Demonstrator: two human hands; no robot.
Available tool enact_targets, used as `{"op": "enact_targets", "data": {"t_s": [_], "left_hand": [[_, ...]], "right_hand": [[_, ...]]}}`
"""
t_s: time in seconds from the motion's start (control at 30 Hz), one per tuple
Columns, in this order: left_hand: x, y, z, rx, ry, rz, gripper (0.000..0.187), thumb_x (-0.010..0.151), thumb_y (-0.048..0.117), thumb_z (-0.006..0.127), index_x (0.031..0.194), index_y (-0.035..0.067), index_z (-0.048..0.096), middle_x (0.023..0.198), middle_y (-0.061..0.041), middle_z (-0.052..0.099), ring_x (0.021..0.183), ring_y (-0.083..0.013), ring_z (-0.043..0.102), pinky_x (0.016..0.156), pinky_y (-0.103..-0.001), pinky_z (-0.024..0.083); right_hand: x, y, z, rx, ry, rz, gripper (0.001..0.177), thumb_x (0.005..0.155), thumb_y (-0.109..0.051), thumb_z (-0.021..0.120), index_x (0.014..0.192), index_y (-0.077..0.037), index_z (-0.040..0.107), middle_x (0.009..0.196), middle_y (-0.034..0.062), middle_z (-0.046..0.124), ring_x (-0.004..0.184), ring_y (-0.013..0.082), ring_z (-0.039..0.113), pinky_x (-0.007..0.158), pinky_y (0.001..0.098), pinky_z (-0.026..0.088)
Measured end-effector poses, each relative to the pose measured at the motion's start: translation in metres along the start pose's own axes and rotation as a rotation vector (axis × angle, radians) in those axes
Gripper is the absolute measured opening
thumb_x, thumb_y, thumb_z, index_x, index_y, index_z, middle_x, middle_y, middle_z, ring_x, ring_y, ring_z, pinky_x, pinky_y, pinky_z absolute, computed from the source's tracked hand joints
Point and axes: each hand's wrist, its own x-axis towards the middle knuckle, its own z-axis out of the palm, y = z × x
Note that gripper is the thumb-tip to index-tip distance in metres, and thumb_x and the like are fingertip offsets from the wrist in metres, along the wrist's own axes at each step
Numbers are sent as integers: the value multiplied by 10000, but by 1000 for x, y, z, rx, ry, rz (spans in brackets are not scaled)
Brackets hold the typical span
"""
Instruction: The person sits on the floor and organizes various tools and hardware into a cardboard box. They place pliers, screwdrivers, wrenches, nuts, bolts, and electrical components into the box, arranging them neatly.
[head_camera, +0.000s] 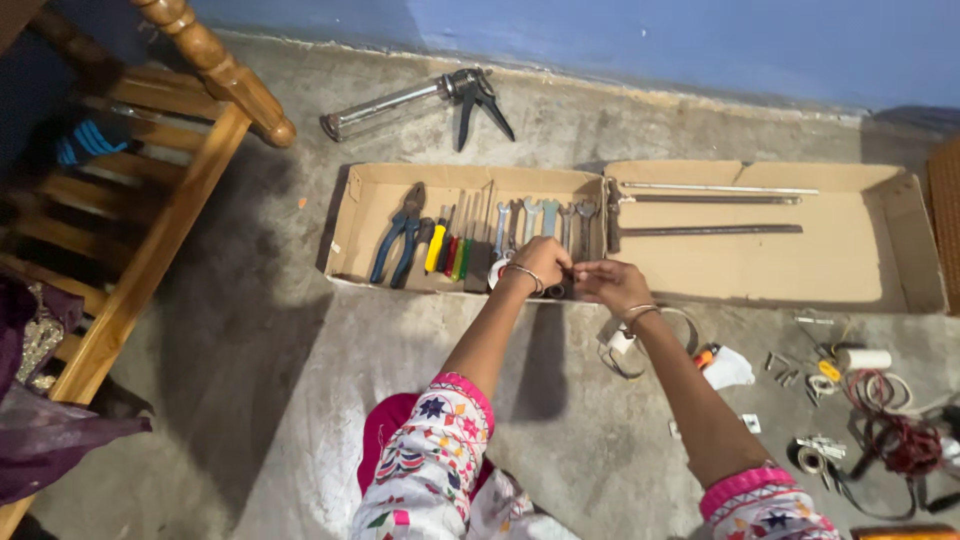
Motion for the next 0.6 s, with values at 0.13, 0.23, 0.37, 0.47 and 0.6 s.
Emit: {"op": "enact_targets", "data": {"t_s": [0.13, 0.23, 0.37, 0.47, 0.6], "left_hand": [[-15, 28, 23, -103, 15, 73, 204, 758, 59, 712, 911, 126, 831, 852, -150, 771, 788, -282, 760, 760, -374, 607], [-40, 56, 52, -342, 25, 30, 172, 809, 41, 697, 934, 81, 809, 817, -132, 785, 741, -190, 784, 691, -316, 613], [-75, 91, 106, -489, -25, 7, 198, 788, -19, 709, 947, 41, 810, 793, -116, 792, 721, -143, 781, 677, -274, 610], [-94, 112, 154, -528, -60, 41, 219, 744, -23, 764, 951, 34, 806, 793, -103, 785, 716, -145, 763, 686, -273, 612], [-114, 145, 219, -646, -121, 32, 252, 712, -29, 790, 956, 34, 803, 798, -85, 776, 725, -141, 755, 690, -281, 621]], "right_hand": [[-55, -3, -24, -23, -35, -128, 236, 963, -12, 646, 1190, 24, 699, 1083, 91, 764, 955, 184, 759, 816, 308, 638], [-106, 23, -44, 2, 61, -141, 240, 959, -6, 649, 1194, 5, 697, 1084, 64, 756, 958, 166, 747, 808, 305, 633], [-162, 72, -84, -42, 288, -199, 229, 935, 48, 649, 1146, 4, 727, 1019, 62, 762, 939, 158, 747, 776, 294, 627], [-196, 104, -134, -122, 400, -230, 261, 910, 91, 615, 1098, -23, 756, 969, 42, 771, 881, 139, 729, 756, 277, 615], [-239, 116, -193, -547, 552, -153, 196, 849, -18, 739, 1018, -95, 799, 958, 66, 797, 888, 176, 753, 778, 325, 594]]}}
